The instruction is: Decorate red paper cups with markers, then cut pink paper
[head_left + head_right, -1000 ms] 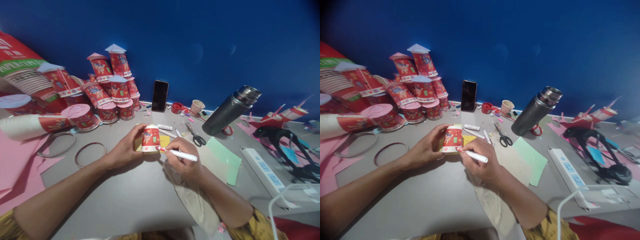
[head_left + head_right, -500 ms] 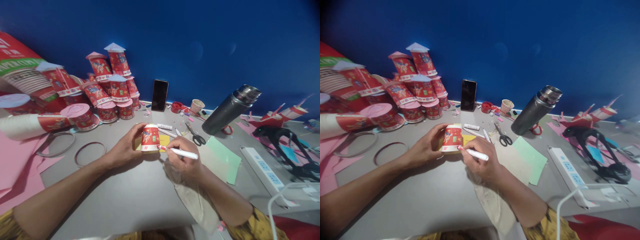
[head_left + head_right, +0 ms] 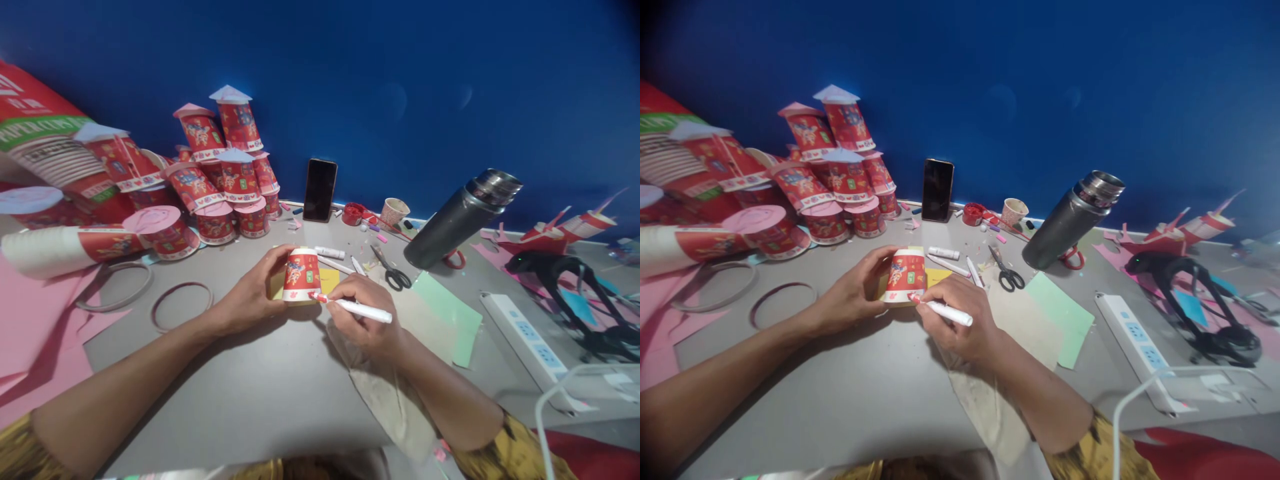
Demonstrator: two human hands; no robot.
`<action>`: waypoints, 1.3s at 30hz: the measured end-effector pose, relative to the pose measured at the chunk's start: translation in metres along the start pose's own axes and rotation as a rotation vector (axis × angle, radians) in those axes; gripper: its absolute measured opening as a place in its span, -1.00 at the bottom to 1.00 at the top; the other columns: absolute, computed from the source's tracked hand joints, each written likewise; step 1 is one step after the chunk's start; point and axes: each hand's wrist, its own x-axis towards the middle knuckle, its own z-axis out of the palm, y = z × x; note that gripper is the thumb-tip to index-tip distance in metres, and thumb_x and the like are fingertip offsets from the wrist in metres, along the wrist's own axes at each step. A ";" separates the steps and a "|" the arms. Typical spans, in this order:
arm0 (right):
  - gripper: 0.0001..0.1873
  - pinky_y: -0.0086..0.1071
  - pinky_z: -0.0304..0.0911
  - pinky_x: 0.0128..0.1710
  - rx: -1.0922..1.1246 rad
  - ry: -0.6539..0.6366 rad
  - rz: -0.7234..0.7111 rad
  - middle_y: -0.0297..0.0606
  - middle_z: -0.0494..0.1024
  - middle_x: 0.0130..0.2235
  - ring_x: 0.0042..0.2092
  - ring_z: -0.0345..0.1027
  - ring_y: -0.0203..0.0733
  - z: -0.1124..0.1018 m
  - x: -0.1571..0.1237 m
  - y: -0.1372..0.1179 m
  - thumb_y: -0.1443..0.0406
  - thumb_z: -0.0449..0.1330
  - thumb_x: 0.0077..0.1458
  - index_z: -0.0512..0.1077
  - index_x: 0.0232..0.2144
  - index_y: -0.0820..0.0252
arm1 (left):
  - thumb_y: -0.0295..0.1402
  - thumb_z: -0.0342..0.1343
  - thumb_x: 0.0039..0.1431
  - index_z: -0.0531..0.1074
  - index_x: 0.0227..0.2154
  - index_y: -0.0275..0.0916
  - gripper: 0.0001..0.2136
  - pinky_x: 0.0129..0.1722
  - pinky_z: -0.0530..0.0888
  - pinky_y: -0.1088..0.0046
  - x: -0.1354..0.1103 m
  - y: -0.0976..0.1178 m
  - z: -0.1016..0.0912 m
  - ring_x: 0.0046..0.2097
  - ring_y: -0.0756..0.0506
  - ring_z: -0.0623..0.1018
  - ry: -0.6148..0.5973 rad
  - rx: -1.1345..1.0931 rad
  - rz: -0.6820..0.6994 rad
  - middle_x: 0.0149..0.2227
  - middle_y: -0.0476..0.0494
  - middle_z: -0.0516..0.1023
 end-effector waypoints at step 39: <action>-0.87 -0.36 0.32 -0.39 -0.041 -0.033 0.123 -0.35 0.65 -0.42 -0.46 0.44 -0.25 -0.005 -0.001 0.002 0.36 0.23 0.26 0.51 -0.36 0.08 | -0.29 0.53 0.05 0.32 0.38 -0.08 -0.16 0.49 0.38 -0.11 0.000 -0.006 0.002 0.47 -0.46 0.43 0.007 -0.046 0.039 0.44 -0.36 0.42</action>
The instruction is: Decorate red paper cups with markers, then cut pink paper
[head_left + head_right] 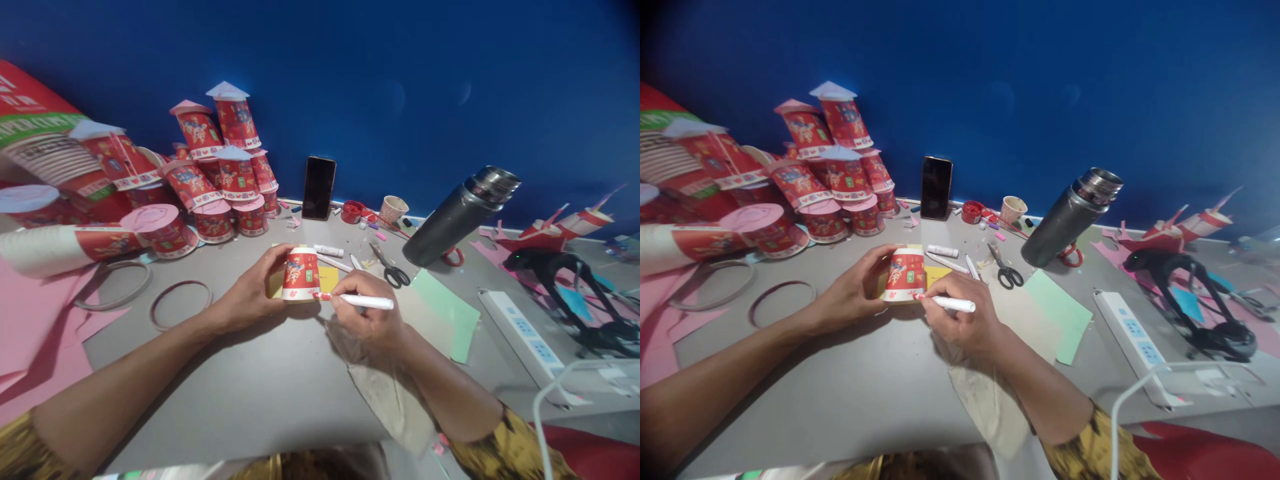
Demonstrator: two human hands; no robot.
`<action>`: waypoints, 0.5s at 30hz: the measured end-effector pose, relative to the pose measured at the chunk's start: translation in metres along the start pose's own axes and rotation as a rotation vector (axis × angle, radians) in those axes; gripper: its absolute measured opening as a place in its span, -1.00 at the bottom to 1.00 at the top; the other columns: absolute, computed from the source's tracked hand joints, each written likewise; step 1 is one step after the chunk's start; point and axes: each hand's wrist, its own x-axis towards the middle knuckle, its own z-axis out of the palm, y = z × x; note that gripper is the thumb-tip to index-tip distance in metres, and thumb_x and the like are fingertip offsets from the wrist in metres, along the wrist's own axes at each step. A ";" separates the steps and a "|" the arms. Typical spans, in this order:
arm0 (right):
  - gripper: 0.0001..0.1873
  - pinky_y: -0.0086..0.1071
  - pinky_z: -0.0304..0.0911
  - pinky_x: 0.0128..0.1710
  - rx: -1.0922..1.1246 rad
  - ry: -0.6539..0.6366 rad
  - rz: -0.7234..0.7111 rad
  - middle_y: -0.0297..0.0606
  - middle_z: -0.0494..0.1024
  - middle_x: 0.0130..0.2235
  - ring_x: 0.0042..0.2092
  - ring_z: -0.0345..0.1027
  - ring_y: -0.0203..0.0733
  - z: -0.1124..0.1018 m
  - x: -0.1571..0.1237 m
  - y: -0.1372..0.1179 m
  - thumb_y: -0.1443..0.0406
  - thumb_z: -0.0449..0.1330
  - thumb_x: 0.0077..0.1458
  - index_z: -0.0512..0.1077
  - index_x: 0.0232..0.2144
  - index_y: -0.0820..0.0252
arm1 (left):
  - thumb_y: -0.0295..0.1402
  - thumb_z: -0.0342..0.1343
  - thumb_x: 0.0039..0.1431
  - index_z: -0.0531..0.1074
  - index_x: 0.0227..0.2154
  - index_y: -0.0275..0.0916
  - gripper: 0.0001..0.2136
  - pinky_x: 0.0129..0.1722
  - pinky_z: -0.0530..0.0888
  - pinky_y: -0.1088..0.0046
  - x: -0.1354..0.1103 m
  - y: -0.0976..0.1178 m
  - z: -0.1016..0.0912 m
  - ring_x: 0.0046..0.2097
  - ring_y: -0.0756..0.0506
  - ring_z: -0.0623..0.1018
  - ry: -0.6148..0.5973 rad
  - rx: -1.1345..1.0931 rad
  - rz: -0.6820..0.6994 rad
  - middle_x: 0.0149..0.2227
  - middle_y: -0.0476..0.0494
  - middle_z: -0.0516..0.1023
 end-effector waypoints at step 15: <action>-0.87 -0.37 0.32 -0.40 0.019 -0.009 0.008 -0.36 0.64 -0.44 -0.48 0.41 -0.26 0.001 -0.001 -0.001 0.38 0.23 0.22 0.51 -0.37 0.09 | -0.27 0.51 0.04 0.29 0.39 -0.11 -0.15 0.52 0.32 -0.12 0.000 0.004 0.001 0.48 -0.44 0.41 0.002 0.082 -0.014 0.45 -0.37 0.39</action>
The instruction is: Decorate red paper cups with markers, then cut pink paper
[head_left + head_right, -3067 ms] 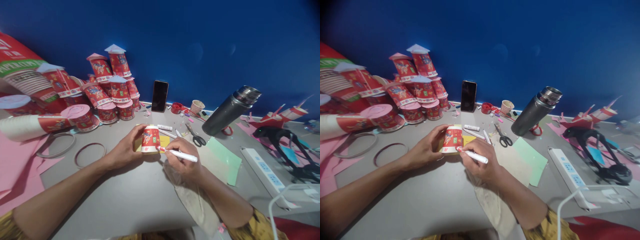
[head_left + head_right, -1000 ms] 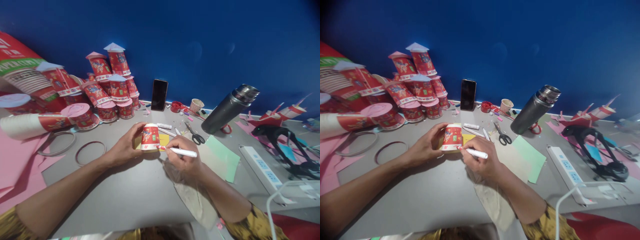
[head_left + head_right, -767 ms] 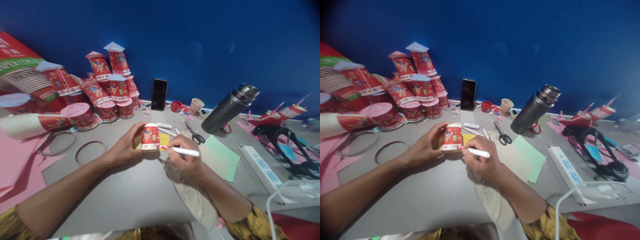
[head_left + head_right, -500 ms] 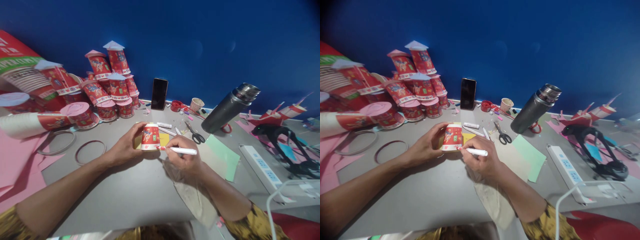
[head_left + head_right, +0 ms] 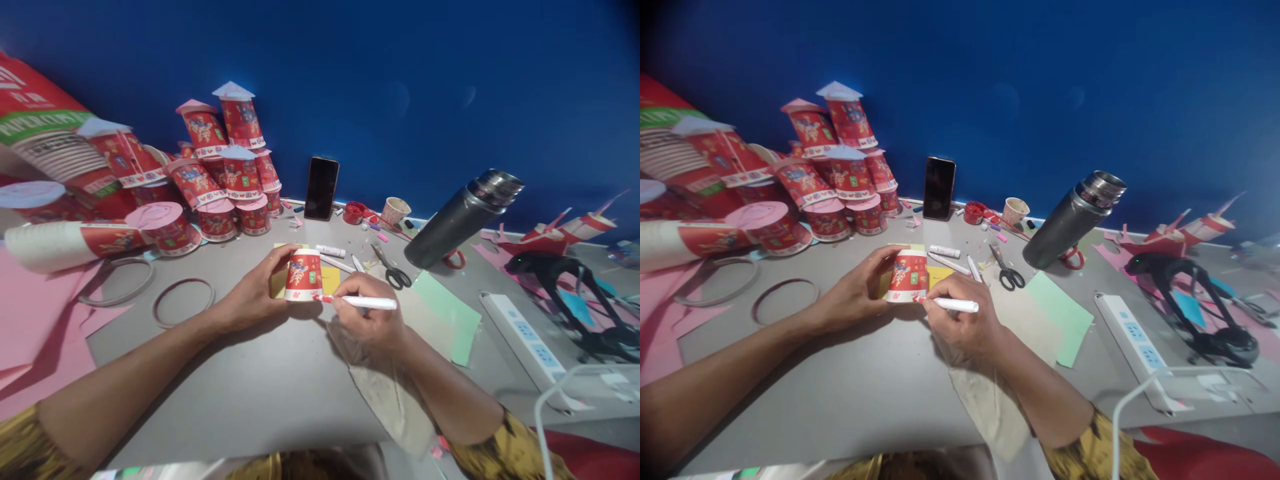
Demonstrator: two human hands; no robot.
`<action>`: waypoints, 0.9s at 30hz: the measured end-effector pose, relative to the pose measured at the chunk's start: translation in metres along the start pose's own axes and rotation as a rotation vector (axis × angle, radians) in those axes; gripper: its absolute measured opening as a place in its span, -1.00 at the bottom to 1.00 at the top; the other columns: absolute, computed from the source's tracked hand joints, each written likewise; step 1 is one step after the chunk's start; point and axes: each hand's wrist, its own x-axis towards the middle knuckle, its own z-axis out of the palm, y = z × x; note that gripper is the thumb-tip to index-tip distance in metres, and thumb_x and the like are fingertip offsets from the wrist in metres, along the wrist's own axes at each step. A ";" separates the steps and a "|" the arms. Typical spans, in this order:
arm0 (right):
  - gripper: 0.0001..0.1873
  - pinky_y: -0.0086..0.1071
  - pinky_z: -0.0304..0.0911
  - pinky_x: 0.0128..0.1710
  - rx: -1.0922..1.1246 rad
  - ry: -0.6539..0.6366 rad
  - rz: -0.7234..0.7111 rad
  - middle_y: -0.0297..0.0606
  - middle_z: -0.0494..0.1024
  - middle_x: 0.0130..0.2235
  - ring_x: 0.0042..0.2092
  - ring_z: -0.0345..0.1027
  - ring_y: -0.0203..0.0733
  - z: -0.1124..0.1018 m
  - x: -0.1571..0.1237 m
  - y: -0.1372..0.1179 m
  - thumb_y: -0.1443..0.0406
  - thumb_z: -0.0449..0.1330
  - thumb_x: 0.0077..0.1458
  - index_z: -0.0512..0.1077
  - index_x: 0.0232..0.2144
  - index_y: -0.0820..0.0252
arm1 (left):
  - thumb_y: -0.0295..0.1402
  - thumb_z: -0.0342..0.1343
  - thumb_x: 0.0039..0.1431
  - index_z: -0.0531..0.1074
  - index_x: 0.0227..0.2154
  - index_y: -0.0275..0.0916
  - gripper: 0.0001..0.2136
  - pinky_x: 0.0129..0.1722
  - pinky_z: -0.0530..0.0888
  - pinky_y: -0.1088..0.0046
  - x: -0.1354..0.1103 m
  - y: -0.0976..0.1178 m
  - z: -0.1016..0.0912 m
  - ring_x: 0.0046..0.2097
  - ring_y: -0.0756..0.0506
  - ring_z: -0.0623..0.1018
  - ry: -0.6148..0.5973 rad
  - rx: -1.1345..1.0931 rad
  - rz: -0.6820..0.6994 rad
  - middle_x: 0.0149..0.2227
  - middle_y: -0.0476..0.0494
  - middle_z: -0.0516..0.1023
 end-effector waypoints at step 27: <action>-0.88 -0.33 0.36 -0.40 0.017 0.108 0.085 -0.33 0.63 -0.43 -0.46 0.46 -0.21 -0.003 0.000 0.004 0.32 0.27 0.26 0.48 -0.37 0.08 | -0.24 0.53 0.10 0.27 0.38 -0.09 -0.17 0.47 0.41 -0.16 0.000 -0.001 0.001 0.46 -0.44 0.46 -0.023 -0.163 -0.018 0.43 -0.40 0.42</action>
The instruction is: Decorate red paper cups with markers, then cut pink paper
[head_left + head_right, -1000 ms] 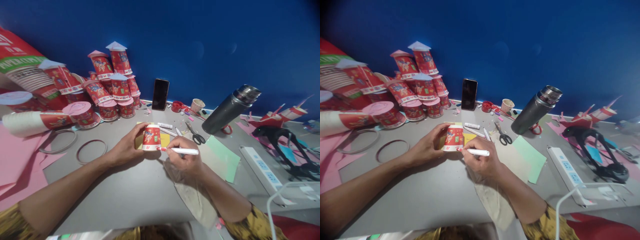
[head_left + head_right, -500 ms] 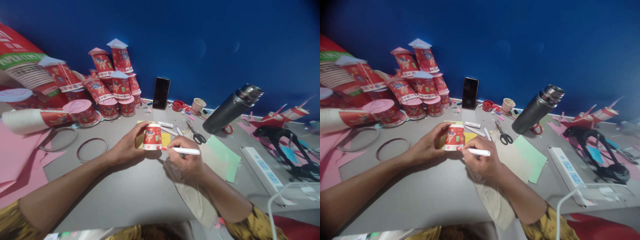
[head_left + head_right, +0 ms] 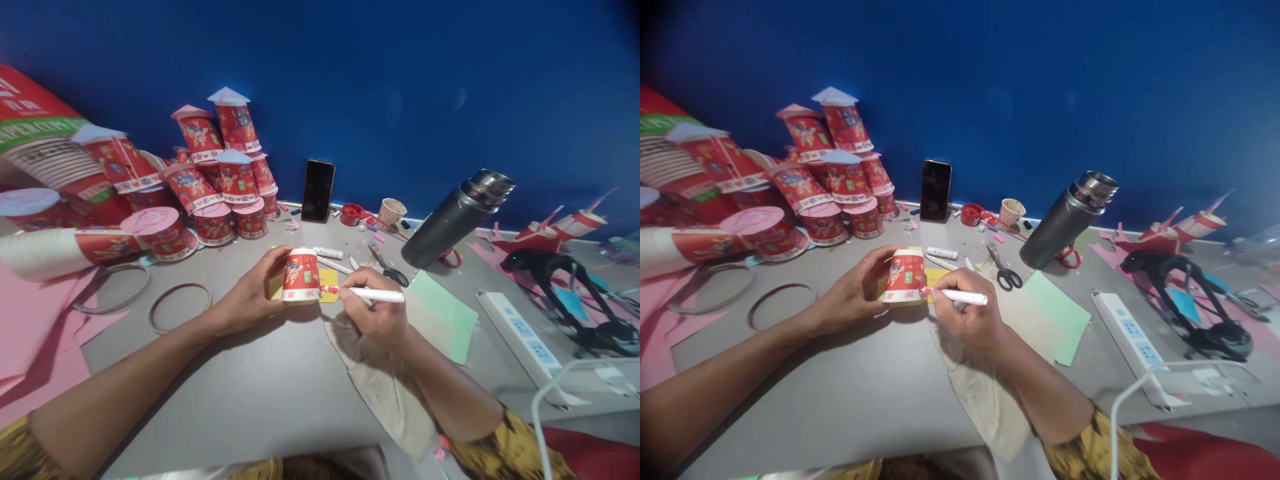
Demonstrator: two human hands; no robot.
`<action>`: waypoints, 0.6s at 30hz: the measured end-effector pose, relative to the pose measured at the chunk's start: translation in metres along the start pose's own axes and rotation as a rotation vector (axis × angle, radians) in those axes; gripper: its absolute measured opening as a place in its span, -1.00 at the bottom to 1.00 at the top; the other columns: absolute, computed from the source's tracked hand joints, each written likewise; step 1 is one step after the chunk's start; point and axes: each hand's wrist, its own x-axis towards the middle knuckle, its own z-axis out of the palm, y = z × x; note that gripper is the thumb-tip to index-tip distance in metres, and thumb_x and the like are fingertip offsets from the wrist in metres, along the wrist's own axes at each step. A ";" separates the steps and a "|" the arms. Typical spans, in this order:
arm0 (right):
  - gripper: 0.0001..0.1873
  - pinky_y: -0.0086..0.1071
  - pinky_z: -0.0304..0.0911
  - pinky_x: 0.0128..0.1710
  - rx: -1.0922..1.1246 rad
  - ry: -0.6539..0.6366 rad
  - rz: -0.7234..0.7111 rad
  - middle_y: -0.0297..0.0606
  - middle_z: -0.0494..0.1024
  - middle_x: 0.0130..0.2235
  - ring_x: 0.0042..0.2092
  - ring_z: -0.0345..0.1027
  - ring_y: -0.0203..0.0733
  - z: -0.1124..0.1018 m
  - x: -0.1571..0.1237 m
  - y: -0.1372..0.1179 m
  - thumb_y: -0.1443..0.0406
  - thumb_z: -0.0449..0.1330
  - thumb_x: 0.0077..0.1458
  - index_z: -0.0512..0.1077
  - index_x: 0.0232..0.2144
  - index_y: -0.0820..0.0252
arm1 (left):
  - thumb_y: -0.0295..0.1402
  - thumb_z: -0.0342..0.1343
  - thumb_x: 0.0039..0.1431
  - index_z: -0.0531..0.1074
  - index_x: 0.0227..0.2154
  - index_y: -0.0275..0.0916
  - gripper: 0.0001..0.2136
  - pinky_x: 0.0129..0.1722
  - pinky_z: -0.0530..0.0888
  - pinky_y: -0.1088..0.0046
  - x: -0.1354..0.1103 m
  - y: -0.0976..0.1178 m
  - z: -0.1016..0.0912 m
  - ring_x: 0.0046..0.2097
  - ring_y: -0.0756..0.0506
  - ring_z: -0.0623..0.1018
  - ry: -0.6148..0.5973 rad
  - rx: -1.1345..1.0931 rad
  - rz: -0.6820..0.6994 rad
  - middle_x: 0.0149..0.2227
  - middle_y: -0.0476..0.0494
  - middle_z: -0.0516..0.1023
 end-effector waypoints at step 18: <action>-0.91 -0.30 0.40 -0.33 0.044 -0.097 -0.140 -0.31 0.63 -0.40 -0.40 0.49 -0.18 -0.001 0.004 0.000 0.36 0.24 0.21 0.50 -0.34 0.07 | -0.24 0.54 0.09 0.29 0.39 -0.07 -0.17 0.46 0.42 -0.17 0.000 -0.004 -0.001 0.47 -0.47 0.44 -0.022 -0.048 -0.014 0.45 -0.40 0.40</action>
